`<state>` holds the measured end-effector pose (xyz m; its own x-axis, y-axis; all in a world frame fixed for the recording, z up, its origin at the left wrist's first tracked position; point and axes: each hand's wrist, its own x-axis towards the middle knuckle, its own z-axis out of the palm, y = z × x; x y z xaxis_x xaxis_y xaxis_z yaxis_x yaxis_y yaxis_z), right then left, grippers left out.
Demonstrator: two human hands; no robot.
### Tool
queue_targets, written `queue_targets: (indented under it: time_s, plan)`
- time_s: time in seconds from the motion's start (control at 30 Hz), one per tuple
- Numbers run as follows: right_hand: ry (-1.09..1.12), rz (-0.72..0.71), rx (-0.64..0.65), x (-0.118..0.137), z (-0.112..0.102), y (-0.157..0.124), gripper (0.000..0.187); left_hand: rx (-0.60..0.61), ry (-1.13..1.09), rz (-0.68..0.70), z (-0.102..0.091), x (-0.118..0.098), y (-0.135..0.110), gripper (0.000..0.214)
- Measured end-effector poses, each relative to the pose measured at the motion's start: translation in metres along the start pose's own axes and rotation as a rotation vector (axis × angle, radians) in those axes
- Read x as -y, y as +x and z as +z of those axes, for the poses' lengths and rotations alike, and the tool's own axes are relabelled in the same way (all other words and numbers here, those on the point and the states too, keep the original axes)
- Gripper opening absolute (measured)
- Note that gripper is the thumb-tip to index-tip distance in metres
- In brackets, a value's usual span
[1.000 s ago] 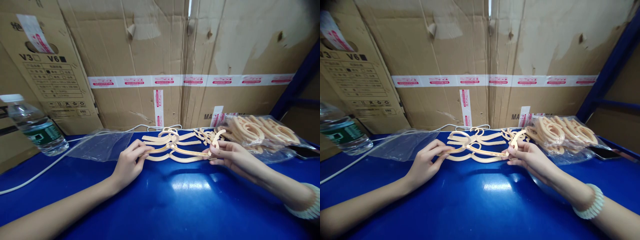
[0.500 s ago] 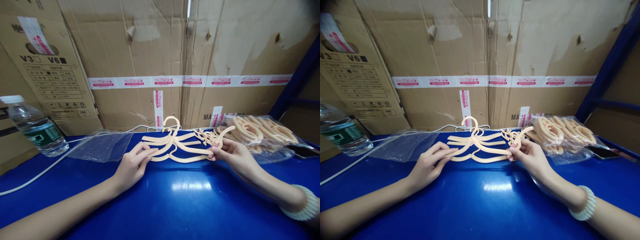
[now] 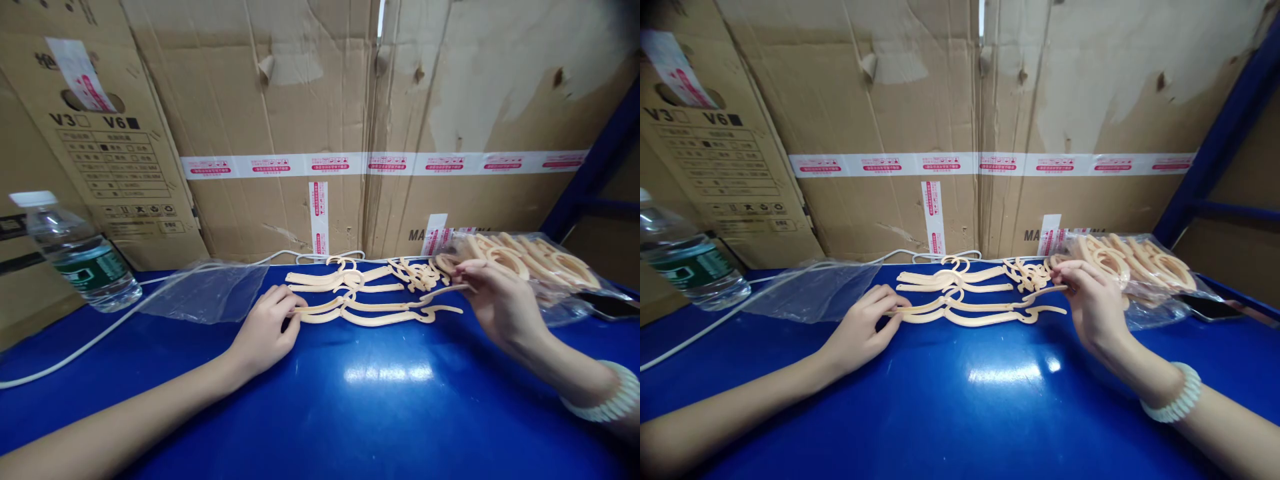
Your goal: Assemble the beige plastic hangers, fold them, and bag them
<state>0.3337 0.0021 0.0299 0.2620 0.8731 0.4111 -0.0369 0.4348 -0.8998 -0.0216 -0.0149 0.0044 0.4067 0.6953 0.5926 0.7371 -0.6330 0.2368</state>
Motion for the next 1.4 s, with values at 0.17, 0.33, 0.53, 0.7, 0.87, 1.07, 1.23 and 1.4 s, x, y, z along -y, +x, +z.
queue_targets:
  time_s: [0.17, 0.33, 0.53, 0.7, 0.87, 1.07, 1.23, 1.4]
  plan:
    - [-0.404, -0.16, 0.219, 0.002, 0.005, -0.007, 0.012, 0.042, -0.024, -0.003, 0.002, 0.0, 0.0, 0.022]
    - [-0.631, -0.493, 0.461, 0.002, 0.008, -0.009, 0.014, -0.039, -0.079, -0.012, 0.001, 0.0, 0.001, 0.022]
    - [-0.631, -0.49, 0.391, 0.018, -0.002, 0.003, 0.013, -0.048, -0.07, -0.065, -0.004, -0.003, 0.001, 0.021]
    - [-0.855, -0.287, 0.702, 0.007, -0.009, 0.011, 0.017, 0.057, 0.05, -0.043, -0.003, -0.004, 0.0, 0.021]
    - [-0.9, -0.319, 0.771, 0.007, -0.002, 0.0, 0.021, 0.052, 0.037, -0.008, -0.005, -0.008, 0.001, 0.016]
    - [-0.921, -0.332, 0.913, 0.014, 0.009, -0.015, 0.035, 0.176, 0.003, 0.097, -0.006, -0.011, 0.001, 0.024]
    - [-0.915, -0.376, 0.881, -0.002, 0.009, -0.011, 0.021, 0.275, -0.067, 0.127, -0.006, -0.008, 0.001, 0.021]
    - [-0.908, -0.419, 0.812, -0.01, 0.008, -0.01, 0.019, 0.237, -0.123, 0.155, -0.003, -0.004, 0.0, 0.026]
